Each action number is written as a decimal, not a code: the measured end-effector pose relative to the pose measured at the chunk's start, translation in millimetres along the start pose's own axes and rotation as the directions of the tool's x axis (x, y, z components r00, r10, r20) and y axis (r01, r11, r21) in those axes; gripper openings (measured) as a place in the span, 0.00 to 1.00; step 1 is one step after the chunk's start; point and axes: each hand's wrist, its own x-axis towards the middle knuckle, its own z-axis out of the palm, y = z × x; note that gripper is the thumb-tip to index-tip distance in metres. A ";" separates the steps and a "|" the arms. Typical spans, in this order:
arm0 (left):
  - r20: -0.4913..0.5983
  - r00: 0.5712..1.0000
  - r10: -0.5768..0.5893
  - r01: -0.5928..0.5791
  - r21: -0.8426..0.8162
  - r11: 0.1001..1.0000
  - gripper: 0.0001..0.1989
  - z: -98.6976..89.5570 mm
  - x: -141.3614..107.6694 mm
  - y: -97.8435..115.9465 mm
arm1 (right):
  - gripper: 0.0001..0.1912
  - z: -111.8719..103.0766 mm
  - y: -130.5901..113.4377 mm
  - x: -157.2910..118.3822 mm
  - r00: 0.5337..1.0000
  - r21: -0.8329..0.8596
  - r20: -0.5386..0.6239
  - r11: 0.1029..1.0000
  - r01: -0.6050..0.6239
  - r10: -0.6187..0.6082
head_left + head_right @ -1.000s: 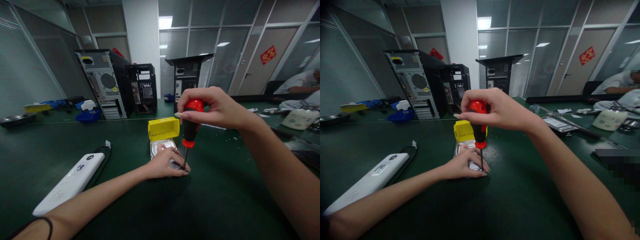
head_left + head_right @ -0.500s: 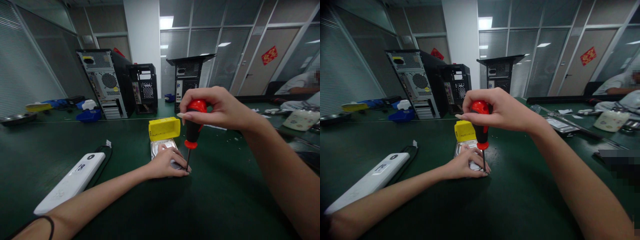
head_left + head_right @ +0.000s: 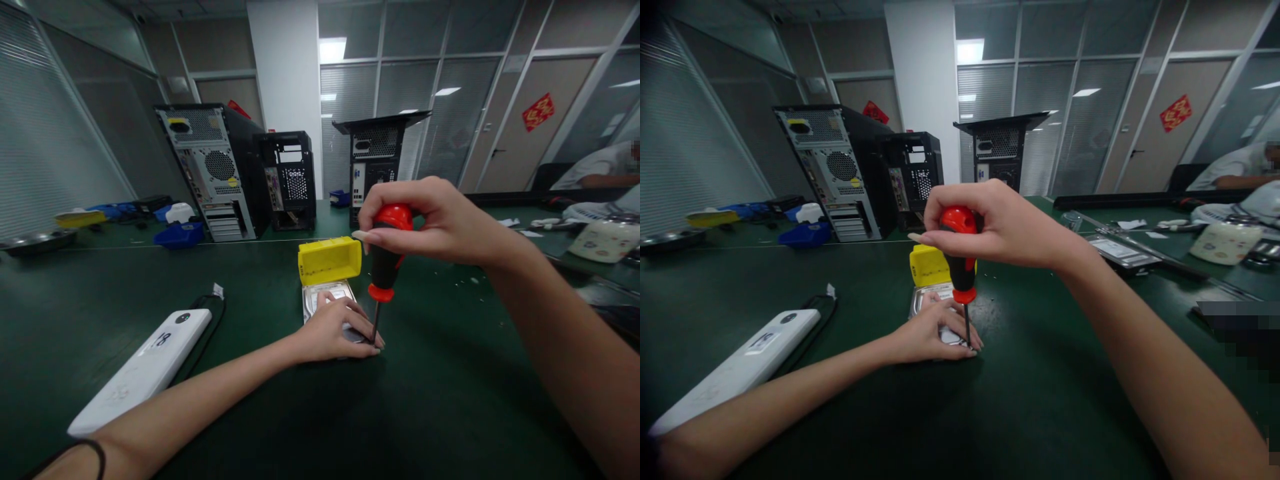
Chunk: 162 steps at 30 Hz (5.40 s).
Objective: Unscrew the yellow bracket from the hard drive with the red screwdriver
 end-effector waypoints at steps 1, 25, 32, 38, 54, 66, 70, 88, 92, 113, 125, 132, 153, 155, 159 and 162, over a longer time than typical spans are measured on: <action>0.003 1.000 0.000 0.000 0.002 1.000 0.07 -0.3 0.0 0.5 | 0.09 0.0 0.5 0.1 1.000 0.003 0.001 1.000 0.010 -0.010; 0.001 1.000 0.029 -0.029 -0.042 0.999 0.07 0.2 0.4 -0.9 | 0.09 -0.3 1.6 0.8 0.999 0.018 0.038 0.999 0.037 -0.038; 0.020 1.000 0.008 -0.008 -0.002 1.000 0.07 -1.6 1.7 3.1 | 0.10 -3.0 -1.0 -2.0 0.991 0.101 0.128 0.995 0.015 -0.028; 0.018 1.000 0.013 -0.013 -0.008 1.000 0.09 -0.3 1.1 1.6 | 0.15 -1.5 -1.2 -3.3 0.988 0.114 0.154 0.993 -0.017 -0.001; 0.029 1.000 0.003 -0.004 0.027 1.000 0.08 -0.8 -0.1 2.5 | 0.12 -3.5 -8.0 -3.3 0.988 0.024 0.152 0.999 -0.038 0.034; 0.035 0.999 0.000 -0.001 0.024 1.000 0.06 -1.6 -0.3 5.1 | 0.13 -3.8 -3.6 -3.6 0.988 0.009 0.147 0.999 -0.053 0.051; 0.020 1.000 0.016 -0.017 0.027 0.999 0.06 -1.0 -0.3 5.2 | 0.14 -3.7 -4.3 -3.7 0.987 -0.001 0.149 0.999 -0.054 0.054; 0.022 0.999 0.024 -0.025 0.035 0.999 0.07 -1.6 -0.4 4.4 | 0.16 -1.4 -3.9 -3.0 0.989 -0.016 0.148 1.000 -0.019 0.021; 0.004 0.999 0.046 -0.046 0.046 0.998 0.06 -0.3 0.0 2.9 | 0.16 -3.9 -2.8 -3.8 0.992 -0.040 0.128 0.999 0.010 -0.005; 0.002 0.999 0.038 -0.038 0.040 0.998 0.06 1.4 -0.4 0.9 | 0.17 -5.5 -3.9 -4.7 0.990 -0.045 0.139 0.999 -0.027 0.033; 0.006 0.998 0.066 -0.067 0.025 0.997 0.08 1.9 -0.4 -3.3 | 0.16 -7.0 -4.4 -4.0 0.989 -0.042 0.145 0.999 0.013 -0.007; 0.010 0.998 0.056 -0.056 0.018 0.998 0.07 2.6 -0.7 -3.1 | 0.16 -6.9 -2.4 -4.5 0.990 -0.029 0.142 1.000 0.010 -0.005; 0.009 0.998 0.058 -0.058 0.046 0.997 0.08 1.9 -0.6 -2.7 | 0.14 -8.1 1.3 -6.7 0.993 -0.011 0.117 1.000 -0.022 0.023; 0.006 0.998 0.063 -0.063 0.047 0.997 0.08 2.3 -0.9 -3.4 | 0.14 -8.1 1.6 -6.8 0.993 -0.010 0.111 1.000 -0.025 0.025; 0.007 0.997 0.074 -0.074 0.036 0.997 0.08 3.0 -1.2 -4.7 | 0.14 -7.4 3.4 -6.3 0.993 -0.006 0.117 1.000 -0.009 0.010; 0.008 0.997 0.076 -0.077 0.031 0.997 0.07 3.2 -0.9 -4.6 | 0.15 -7.0 3.4 -5.8 0.992 -0.021 0.128 1.000 -0.007 0.010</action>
